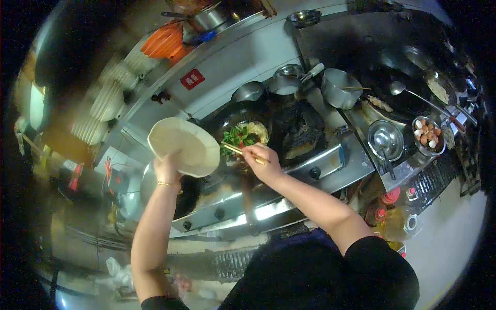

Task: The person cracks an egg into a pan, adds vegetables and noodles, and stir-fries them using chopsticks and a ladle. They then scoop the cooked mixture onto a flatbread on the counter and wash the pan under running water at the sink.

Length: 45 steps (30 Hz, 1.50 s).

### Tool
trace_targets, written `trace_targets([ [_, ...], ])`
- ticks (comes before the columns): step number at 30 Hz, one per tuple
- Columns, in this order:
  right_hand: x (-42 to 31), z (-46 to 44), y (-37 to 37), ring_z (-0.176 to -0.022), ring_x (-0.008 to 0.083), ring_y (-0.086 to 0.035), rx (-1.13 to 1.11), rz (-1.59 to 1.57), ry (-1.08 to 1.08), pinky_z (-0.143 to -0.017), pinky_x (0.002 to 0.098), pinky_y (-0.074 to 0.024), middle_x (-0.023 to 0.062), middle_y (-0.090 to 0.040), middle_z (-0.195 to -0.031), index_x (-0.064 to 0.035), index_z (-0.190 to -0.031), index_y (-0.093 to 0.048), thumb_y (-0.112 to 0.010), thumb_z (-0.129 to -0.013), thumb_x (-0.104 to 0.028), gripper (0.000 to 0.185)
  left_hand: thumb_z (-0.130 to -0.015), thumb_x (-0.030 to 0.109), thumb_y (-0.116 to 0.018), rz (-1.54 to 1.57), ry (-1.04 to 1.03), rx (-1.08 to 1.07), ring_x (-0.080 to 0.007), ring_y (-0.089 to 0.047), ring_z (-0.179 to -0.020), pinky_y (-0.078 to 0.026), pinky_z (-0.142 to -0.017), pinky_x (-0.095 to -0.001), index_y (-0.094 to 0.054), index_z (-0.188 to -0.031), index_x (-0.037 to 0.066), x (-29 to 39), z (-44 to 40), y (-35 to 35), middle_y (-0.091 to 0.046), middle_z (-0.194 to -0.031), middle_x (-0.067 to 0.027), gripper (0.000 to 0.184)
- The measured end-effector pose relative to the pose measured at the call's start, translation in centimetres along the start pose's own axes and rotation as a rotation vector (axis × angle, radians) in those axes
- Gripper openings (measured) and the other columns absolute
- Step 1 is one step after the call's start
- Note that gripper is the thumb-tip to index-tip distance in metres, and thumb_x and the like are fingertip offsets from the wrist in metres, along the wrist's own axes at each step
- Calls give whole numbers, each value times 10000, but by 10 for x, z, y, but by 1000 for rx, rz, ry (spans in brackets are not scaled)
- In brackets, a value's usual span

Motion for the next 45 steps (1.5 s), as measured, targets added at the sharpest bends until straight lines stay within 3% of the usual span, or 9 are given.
trace_targets([
  [5, 14, 2, 1, -714, 191, -606, -109, 71, 36, -613, 296, -470, 90, -603, -777, -30, -890, -648, -624, -828, -101, 98, -755, 40, -631, 86, 20, 111, -291, -598, -974, -541, -719, -429, -476, -1207, 22, -9, 5, 6, -553, -1129, -147, 479],
  [11, 25, -3, 124, -727, 121, -616, 402, -529, -332, -677, 249, -506, 68, -649, -853, 5, -963, -626, -591, -885, -141, 168, -903, 210, -488, 587, 161, -216, -287, -520, -1122, -445, -954, -458, -414, -1292, 1, -6, 65, -44, -514, -1256, -135, 448],
  [17, -26, 45, 321, -763, 175, -649, 807, -309, -163, -710, 286, -554, 112, -647, -872, 27, -1020, -592, -496, -940, -142, 210, -875, 195, -575, 875, 544, -391, -233, -634, -949, -556, -778, -320, -544, -1157, 23, -74, 181, -190, -640, -1058, -126, 332],
  [21, -80, 123, 428, -746, 176, -639, 1079, -58, -147, -698, 286, -541, 100, -642, -888, 26, -1004, -597, -529, -925, -157, 211, -924, 160, -488, 806, 796, -844, -268, -474, -1183, -384, -1040, -407, -419, -1283, 11, -133, 247, -315, -502, -1274, -130, 395],
  [25, -120, 216, 476, -780, 212, -632, 1281, 214, -277, -722, 314, -533, 116, -611, -917, 23, -996, -584, -545, -911, -184, 228, -921, 156, -514, 658, 1071, -757, -253, -516, -1138, -455, -979, -397, -445, -1272, 47, -236, 272, -418, -526, -1241, -122, 374],
  [26, -128, 239, 484, -761, 204, -621, 1296, 278, -265, -713, 313, -530, 111, -602, -910, 23, -996, -582, -544, -911, -183, 226, -978, 221, -395, 553, 1047, -708, -252, -483, -1181, -450, -983, -420, -434, -1287, 88, -240, 280, -441, -482, -1291, -118, 339],
  [32, -169, 327, 501, -675, 162, -557, 1441, 365, -228, -651, 301, -508, 92, -560, -841, 28, -998, -571, -531, -919, -175, 221, -930, 119, -461, 570, 978, -688, -320, -508, -1136, -461, -957, -474, -399, -1286, 22, -310, 269, -532, -489, -1252, -157, 373],
  [39, -149, 310, 503, -687, 188, -574, 1386, 304, -237, -637, 317, -500, 91, -556, -835, 16, -1004, -552, -537, -921, -188, 221, -907, 97, -476, 465, 996, -662, -237, -524, -1002, -487, -867, -368, -498, -1131, 50, -317, 275, -524, -545, -1055, -98, 230],
  [45, -75, 206, 466, -770, 189, -600, 1076, 164, -374, -682, 316, -526, 92, -576, -901, 7, -1016, -544, -508, -930, -170, 200, -901, 151, -493, 600, 1328, -668, -169, -537, -683, -500, -707, -292, -562, -923, 57, -289, 291, -386, -545, -764, -20, 119],
])
Point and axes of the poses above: each hand's wrist, its own z-axis away from the middle knuckle, its own y-axis out of the back of the hand, x = y × z, the point moved 5 cm from there along -z, towards the middle knuckle
